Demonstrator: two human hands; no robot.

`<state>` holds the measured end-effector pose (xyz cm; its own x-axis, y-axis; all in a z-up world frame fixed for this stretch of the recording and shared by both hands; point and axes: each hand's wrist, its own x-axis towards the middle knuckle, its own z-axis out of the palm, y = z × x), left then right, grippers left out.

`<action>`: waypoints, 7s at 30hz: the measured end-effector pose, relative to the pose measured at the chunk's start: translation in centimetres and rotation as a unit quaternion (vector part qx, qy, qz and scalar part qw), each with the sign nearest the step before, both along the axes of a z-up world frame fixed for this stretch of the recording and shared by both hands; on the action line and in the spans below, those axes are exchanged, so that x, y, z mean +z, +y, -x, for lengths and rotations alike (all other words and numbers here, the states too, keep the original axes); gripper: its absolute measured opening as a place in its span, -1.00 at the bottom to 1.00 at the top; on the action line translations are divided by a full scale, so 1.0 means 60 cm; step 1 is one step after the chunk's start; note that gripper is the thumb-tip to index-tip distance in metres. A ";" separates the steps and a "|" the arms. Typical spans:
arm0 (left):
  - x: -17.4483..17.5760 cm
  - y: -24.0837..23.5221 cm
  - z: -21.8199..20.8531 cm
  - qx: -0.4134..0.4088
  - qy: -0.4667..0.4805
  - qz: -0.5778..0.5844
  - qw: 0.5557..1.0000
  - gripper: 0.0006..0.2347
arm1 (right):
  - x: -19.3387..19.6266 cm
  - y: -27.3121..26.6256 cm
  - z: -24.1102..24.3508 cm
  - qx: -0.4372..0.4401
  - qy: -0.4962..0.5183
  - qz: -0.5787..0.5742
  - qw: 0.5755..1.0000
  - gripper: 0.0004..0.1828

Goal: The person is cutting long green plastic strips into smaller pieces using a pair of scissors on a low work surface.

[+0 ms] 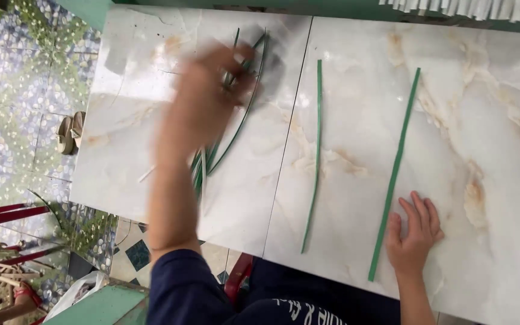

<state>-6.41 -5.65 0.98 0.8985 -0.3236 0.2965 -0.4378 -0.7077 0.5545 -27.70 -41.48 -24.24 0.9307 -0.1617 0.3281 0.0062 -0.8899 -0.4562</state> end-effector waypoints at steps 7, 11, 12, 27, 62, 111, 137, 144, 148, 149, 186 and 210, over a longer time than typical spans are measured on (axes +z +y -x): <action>-0.279 -0.264 0.251 -0.182 0.246 0.198 0.931 -0.67 | 0.003 0.016 0.077 0.025 -0.088 -0.366 0.926 -0.77; -0.283 -0.321 0.381 -0.179 0.231 0.235 0.927 -0.73 | -0.026 0.027 0.143 0.023 -0.044 -0.520 0.853 -0.81; -0.283 -0.326 0.401 -0.163 0.206 0.217 0.940 -0.74 | -0.016 0.035 0.149 -0.001 -0.031 -0.580 0.814 -0.83; -0.416 -0.423 0.327 0.050 0.077 -0.062 0.994 -0.41 | -0.003 -0.055 0.177 -0.054 -0.059 -0.568 0.819 -0.82; -0.411 -0.222 0.256 0.142 0.171 0.123 0.967 -0.81 | -0.005 -0.074 0.165 -0.049 0.050 -0.544 0.836 -0.61; -0.347 -0.240 0.410 -0.137 0.425 0.528 0.722 -0.61 | 0.084 0.035 0.006 0.116 0.019 -0.424 0.898 -0.73; -0.365 -0.228 0.437 -0.158 0.449 0.435 0.765 -0.60 | 0.133 0.042 -0.015 0.010 0.035 -0.504 0.863 -0.59; -0.370 -0.226 0.438 -0.168 0.453 0.445 0.754 -0.61 | 0.145 0.042 -0.015 0.043 0.007 -0.427 0.903 -0.60; -0.373 -0.224 0.439 -0.164 0.457 0.450 0.749 -0.57 | 0.145 0.043 -0.015 0.057 -0.006 -0.415 0.908 -0.61; -0.375 -0.224 0.440 -0.165 0.457 0.450 0.749 -0.57 | 0.144 0.044 -0.015 0.056 -0.007 -0.414 0.908 -0.61; -0.256 -0.264 0.368 -0.168 0.363 0.341 0.851 -0.86 | 0.044 -0.030 -0.111 0.098 -0.098 -0.402 0.905 -0.59; -0.269 -0.206 0.426 -0.209 0.398 0.349 0.822 -0.82 | 0.129 0.114 0.020 0.079 -0.203 -0.464 0.859 -0.64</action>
<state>-31.95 -18.03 -15.14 0.7519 -0.6535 -0.0872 0.1368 0.0253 0.9903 -28.91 -34.65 -16.49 0.8046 -0.4104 0.4292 0.4197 -0.1182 -0.8999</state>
